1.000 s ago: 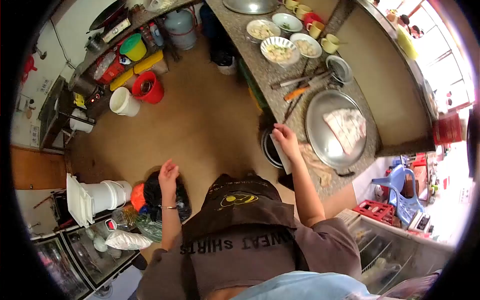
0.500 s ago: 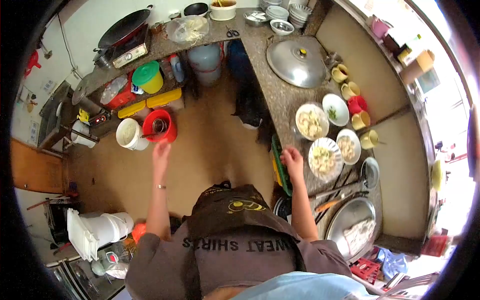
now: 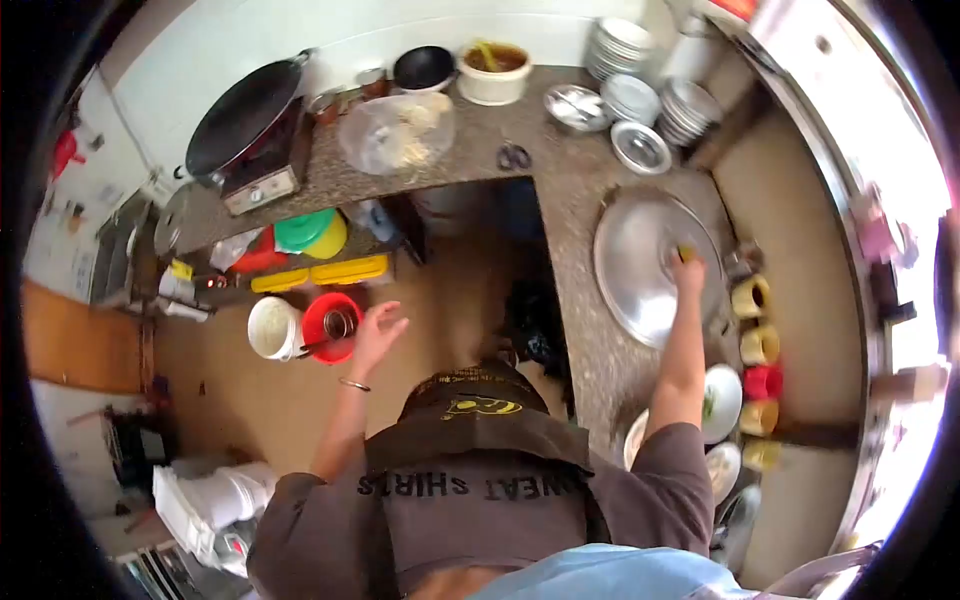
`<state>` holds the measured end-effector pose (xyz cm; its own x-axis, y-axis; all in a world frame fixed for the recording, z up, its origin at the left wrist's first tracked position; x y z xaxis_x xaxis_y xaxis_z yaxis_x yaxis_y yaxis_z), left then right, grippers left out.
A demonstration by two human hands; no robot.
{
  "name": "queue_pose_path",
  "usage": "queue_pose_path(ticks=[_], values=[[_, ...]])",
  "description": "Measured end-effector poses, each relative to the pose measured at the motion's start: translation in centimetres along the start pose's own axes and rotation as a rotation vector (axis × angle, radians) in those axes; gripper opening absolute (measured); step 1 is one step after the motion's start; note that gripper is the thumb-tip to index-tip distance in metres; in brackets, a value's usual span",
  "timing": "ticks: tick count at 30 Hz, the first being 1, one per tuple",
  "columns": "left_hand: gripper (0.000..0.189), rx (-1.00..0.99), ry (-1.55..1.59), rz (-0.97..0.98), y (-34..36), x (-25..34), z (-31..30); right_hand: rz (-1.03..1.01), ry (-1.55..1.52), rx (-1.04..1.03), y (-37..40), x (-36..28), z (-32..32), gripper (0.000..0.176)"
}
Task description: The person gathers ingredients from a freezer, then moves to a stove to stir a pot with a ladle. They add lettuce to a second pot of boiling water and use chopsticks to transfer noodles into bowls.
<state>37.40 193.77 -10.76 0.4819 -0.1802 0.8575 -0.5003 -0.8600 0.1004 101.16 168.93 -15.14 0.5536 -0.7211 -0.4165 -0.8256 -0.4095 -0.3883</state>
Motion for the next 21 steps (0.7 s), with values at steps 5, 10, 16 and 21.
queue_pose_path(ticks=[5, 10, 16, 21], values=[[0.034, 0.387, 0.077, -0.070, -7.1, -1.7, -9.1, 0.097, 0.278, -0.356, -4.2, -1.5, 1.0, 0.035], [0.037, 0.525, -0.373, 0.228, -22.2, 1.1, -12.5, 0.018, 0.338, -0.274, -5.8, -4.0, -3.9, 0.034], [0.051, 0.292, -0.489, 0.635, -42.8, 11.8, -6.7, -0.068, 0.423, -0.327, -7.6, -16.4, -11.0, 0.032], [0.032, -0.469, -1.078, 0.513, -53.6, -3.4, 1.6, -0.122, 0.376, -0.340, -9.1, -34.3, -6.1, 0.032]])
Point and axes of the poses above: each hand's wrist, its own y-axis away from the middle knuckle, its own z-axis out of the palm, x = y × z, the point moved 5 cm from there along -y, towards the middle knuckle, and after that the axes turned 1 degree about -x, right-handed, at the moved point
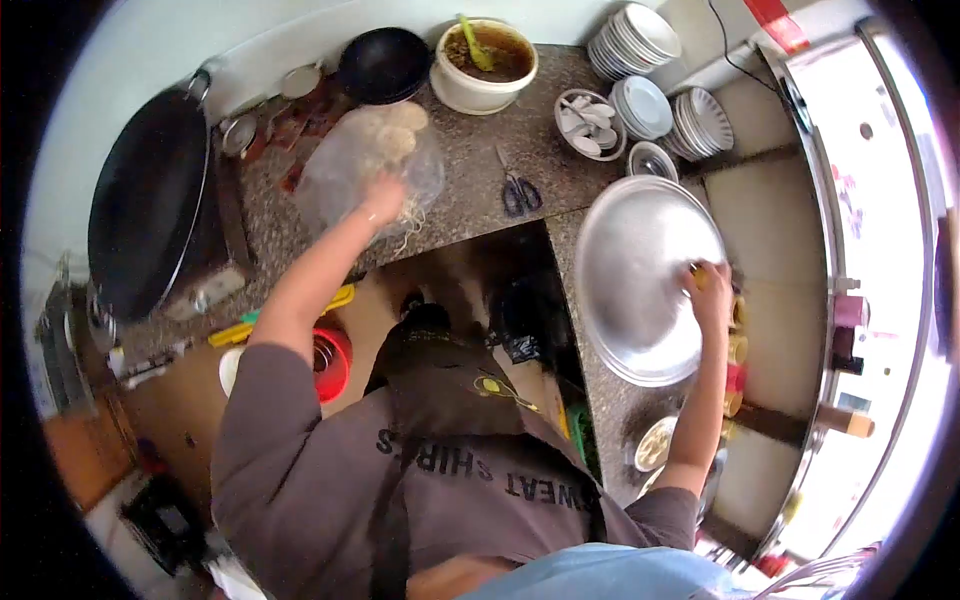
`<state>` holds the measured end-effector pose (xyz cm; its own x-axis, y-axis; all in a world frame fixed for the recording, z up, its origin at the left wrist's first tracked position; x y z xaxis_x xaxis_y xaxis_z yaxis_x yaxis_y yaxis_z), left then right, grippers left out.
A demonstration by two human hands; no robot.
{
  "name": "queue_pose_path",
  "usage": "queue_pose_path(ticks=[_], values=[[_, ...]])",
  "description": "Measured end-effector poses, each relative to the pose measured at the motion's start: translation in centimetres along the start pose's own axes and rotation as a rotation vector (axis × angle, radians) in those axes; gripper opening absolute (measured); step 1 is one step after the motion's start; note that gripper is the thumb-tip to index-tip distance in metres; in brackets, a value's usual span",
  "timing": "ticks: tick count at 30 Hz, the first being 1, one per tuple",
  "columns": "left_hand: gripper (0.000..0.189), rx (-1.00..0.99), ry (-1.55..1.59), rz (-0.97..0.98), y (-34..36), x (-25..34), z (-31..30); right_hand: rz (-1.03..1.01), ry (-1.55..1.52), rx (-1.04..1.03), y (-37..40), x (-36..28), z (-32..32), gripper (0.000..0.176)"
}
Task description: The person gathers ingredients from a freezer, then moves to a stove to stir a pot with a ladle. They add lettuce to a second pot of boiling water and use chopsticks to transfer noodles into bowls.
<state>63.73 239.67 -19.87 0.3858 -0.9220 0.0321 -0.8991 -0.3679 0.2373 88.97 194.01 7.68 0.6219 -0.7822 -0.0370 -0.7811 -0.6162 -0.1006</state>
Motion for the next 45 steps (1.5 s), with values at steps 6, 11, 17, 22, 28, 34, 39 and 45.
queue_pose_path(ticks=[6, 11, 17, 22, 28, 34, 39, 45], values=[[0.019, 0.034, 0.103, -0.133, 5.1, -11.7, 2.0, -0.017, -0.172, -0.190, -5.4, -13.1, 6.6, 0.033], [0.016, -0.062, 0.092, -0.377, 9.5, -18.8, 3.7, -0.081, -0.297, -0.244, -7.6, -19.5, 13.4, 0.034], [0.017, 0.036, 0.309, -0.476, 12.4, -20.7, 3.1, -0.098, -0.327, -0.208, -8.8, -20.4, 21.0, 0.026], [0.021, 0.037, 0.242, -0.399, 12.6, -19.2, 1.3, -0.060, -0.386, -0.168, -9.8, -20.2, 23.3, 0.023], [0.030, 0.371, 0.461, -0.114, 12.5, -15.3, -2.2, -0.002, -0.382, -0.200, -9.4, -21.1, 25.6, 0.028], [0.032, 0.324, 0.187, -0.216, 10.6, -9.3, -7.7, 0.082, -0.715, 0.030, -4.9, -16.9, 19.3, 0.026], [0.026, 0.523, 0.843, -0.242, 7.0, 4.4, -12.0, 0.313, -0.733, 0.118, 5.4, 0.7, 18.6, 0.023], [0.015, 0.047, 1.071, 0.312, 1.3, 38.6, -15.2, 0.660, -0.516, -0.071, 11.4, 26.1, 28.3, 0.024]])
Point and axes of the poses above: each hand's wrist, its own y-axis away from the middle knuckle, its own z-axis out of the palm, x = y × z, the point moved 5 cm from there along -y, towards the middle knuckle, and after that the axes turned 1 degree about -x, right-handed, at the moved point
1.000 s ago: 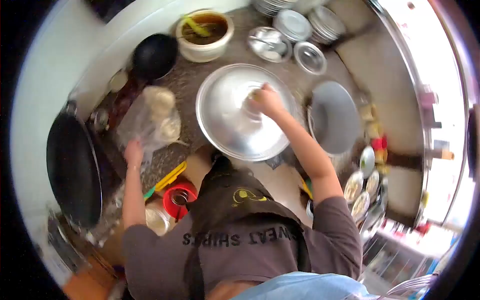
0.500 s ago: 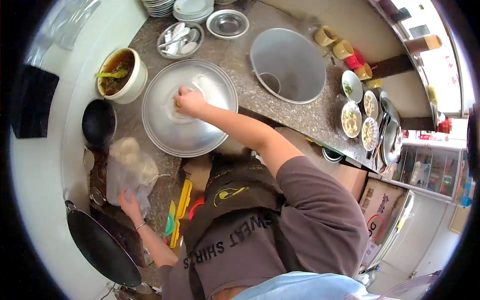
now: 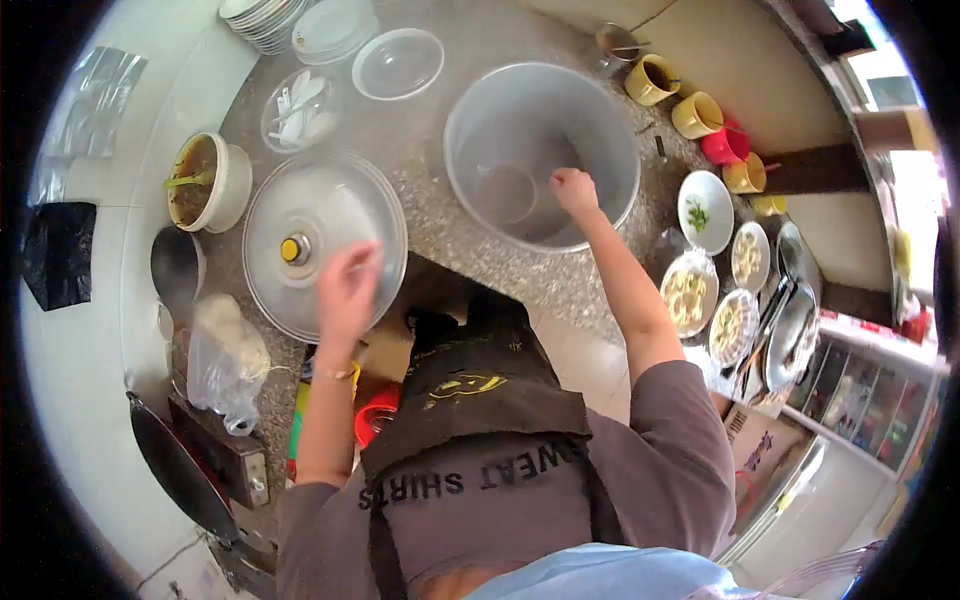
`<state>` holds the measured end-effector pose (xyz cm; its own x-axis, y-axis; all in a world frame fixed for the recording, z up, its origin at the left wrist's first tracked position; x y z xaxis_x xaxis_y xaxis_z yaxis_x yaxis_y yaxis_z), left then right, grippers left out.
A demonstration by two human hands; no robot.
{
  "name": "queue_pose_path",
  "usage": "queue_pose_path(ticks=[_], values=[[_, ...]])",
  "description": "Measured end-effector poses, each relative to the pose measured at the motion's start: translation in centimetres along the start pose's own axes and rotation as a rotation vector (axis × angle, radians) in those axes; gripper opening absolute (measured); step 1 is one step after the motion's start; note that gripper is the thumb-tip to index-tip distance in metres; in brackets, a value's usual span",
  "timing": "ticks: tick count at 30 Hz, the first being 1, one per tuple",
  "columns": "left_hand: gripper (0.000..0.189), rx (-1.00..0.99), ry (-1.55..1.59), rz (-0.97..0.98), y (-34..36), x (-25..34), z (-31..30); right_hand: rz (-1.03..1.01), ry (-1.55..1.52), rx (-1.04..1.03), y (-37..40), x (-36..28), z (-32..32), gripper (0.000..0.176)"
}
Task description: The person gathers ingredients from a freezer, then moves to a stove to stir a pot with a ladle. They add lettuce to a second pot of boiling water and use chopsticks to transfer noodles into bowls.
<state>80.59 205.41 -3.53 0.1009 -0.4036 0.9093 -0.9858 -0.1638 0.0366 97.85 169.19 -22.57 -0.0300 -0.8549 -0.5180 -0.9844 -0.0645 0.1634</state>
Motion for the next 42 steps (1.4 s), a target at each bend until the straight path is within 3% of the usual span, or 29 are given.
queue_pose_path(ticks=[1, 3, 5, 8, 10, 11, 13, 14, 16, 17, 19, 22, 24, 26, 28, 30, 32, 34, 37, 39, 40, 42], values=[[0.019, -0.196, 0.190, -0.068, -2.4, 1.1, 5.2, 0.000, 0.109, -0.068, -2.5, 3.1, 1.5, 0.022], [0.031, -0.310, 0.422, -0.193, -6.5, 0.9, 15.0, -0.001, 0.203, -0.168, -5.7, 6.3, 3.7, 0.020], [0.034, -0.394, 0.397, -0.399, -10.0, -2.0, 23.5, 0.242, 0.225, -0.336, -8.6, 7.7, 5.4, 0.022], [0.040, -0.506, 0.236, -0.562, -13.9, -8.3, 31.3, 0.174, 0.223, -0.486, -10.6, 7.7, 8.5, 0.024], [0.040, -0.813, -0.643, -0.212, -16.3, -10.8, 34.1, 0.154, 0.232, -0.496, -12.0, 9.2, 12.3, 0.024], [0.040, -0.812, -0.649, -0.218, -16.5, -14.2, 35.2, 0.145, 0.250, -0.494, -12.6, 9.8, 13.8, 0.024], [0.045, -0.651, -0.815, -0.023, -17.4, -20.3, 36.6, 0.163, 0.250, -0.507, -12.6, 8.7, 13.0, 0.024], [0.045, -0.658, -0.816, -0.024, -17.8, -20.2, 37.2, 0.189, 0.255, -0.518, -12.3, 8.5, 12.7, 0.024], [0.042, -0.975, -1.260, -0.059, -17.7, -19.9, 38.2, 0.163, 0.217, -0.544, -12.3, 9.6, 14.1, 0.024], [0.042, -0.978, -1.260, -0.050, -18.0, -18.9, 38.7, 0.130, 0.186, -0.568, -12.6, 10.3, 14.8, 0.024], [0.036, -0.430, -0.473, -0.567, -18.6, -18.5, 37.8, 0.114, 0.171, -0.519, -13.0, 10.9, 15.4, 0.023], [0.031, -0.541, -0.705, -0.538, -19.4, -23.5, 39.4, 0.073, 0.177, -0.441, -13.5, 11.5, 15.2, 0.023], [0.028, -0.591, -0.775, -0.532, -19.2, -30.1, 41.1, 0.067, 0.196, -0.409, -14.1, 12.2, 14.8, 0.022], [0.026, -0.642, -0.838, -0.525, -19.1, -31.1, 41.7, 0.169, 0.188, -0.483, -14.5, 14.0, 14.9, 0.022], [0.025, -0.599, -0.986, -0.443, -20.1, -28.2, 41.0, 0.200, 0.160, -0.375, -14.2, 15.4, 14.6, 0.022], [0.023, -0.478, -0.848, -0.413, -21.6, -26.4, 41.1, 0.224, 0.118, -0.274, -14.8, 14.8, 13.5, 0.022], [0.022, -0.375, -0.713, -0.411, -21.2, -23.5, 40.7, 0.280, 0.174, -0.570, -13.5, 12.5, 12.4, 0.021], [0.019, -0.500, -0.874, -0.365, -22.4, -18.8, 40.9, 0.284, 0.177, -0.565, -12.9, 12.0, 12.7, 0.021], [0.019, -0.434, -0.749, -0.266, -22.4, -19.4, 38.0, 0.303, 0.187, -0.518, -12.6, 12.4, 12.4, 0.021], [0.021, -0.734, -0.988, -0.023, -21.1, -15.8, 36.7, 0.384, 0.154, -0.482, -12.2, 14.5, 12.7, 0.023], [0.022, -0.791, -1.005, -0.010, -20.4, -15.6, 36.5, 0.438, 0.112, -0.469, -12.1, 15.7, 13.7, 0.025], [0.024, -0.733, -0.880, -0.170, -19.3, -19.0, 37.1, 0.381, 0.160, -0.405, -12.0, 17.7, 16.4, 0.026]])
Point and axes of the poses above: each hand's wrist, its own y-axis away from the middle knuckle, its own z-axis out of the palm, x = y × z, the point moved 5 cm from there along -y, towards the middle knuckle, and after that the axes turned 1 degree about -x, right-handed, at the moved point
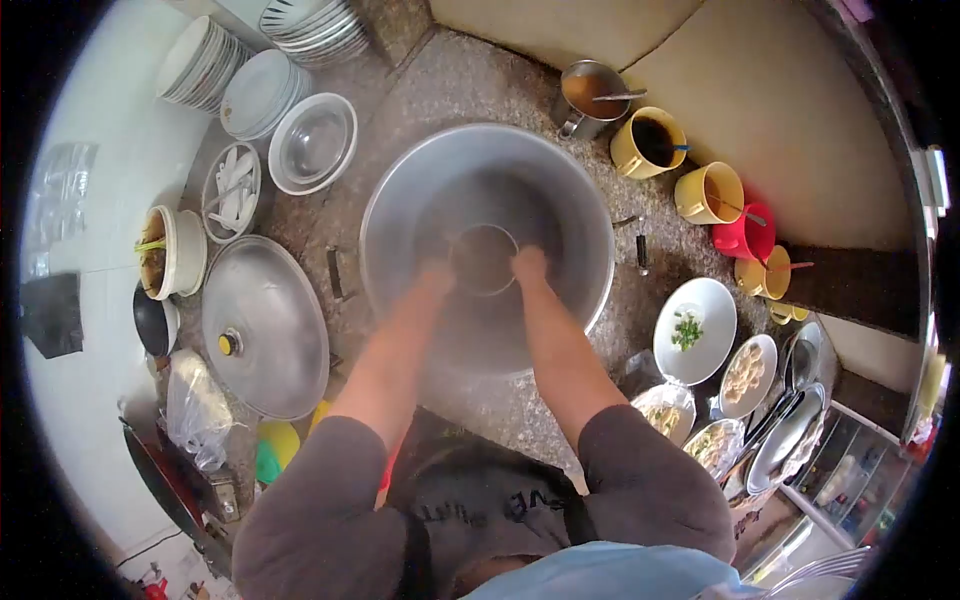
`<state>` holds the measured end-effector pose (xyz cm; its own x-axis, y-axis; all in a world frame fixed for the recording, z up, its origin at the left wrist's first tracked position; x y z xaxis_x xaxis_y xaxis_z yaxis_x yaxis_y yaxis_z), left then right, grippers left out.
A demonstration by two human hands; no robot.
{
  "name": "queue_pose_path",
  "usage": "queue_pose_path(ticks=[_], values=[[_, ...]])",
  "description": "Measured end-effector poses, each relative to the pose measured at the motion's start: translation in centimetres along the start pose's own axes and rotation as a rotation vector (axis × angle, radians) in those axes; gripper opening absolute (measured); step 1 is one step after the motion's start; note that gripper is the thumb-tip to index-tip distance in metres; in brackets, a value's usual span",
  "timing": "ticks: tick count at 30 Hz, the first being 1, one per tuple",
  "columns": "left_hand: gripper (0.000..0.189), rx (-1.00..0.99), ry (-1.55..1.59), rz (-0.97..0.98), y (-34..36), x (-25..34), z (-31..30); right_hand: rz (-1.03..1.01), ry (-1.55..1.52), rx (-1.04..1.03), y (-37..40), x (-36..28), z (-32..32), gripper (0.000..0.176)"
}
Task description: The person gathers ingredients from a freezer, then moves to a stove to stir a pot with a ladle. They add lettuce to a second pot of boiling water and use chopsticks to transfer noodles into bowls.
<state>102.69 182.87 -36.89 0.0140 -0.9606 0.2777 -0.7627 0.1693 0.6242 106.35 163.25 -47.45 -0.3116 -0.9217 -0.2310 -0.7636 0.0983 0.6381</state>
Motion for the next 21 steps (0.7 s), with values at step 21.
queue_pose_path(ticks=[21], values=[[0.016, 0.358, 0.705, -0.099, 14.9, 4.5, -22.8, -0.357, -0.308, 0.341, 20.7, -9.4, -29.6, 0.031]])
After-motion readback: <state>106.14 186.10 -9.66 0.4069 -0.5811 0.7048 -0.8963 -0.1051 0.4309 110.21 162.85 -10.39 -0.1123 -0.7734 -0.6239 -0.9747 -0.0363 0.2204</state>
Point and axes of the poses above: each hand's wrist, its own y-axis away from the middle knuckle, its own z-axis out of the palm, x = y × z, the point moved 5 cm from there along -y, towards the middle knuckle, and after that the axes turned 1 degree about -x, right-handed, at the moved point
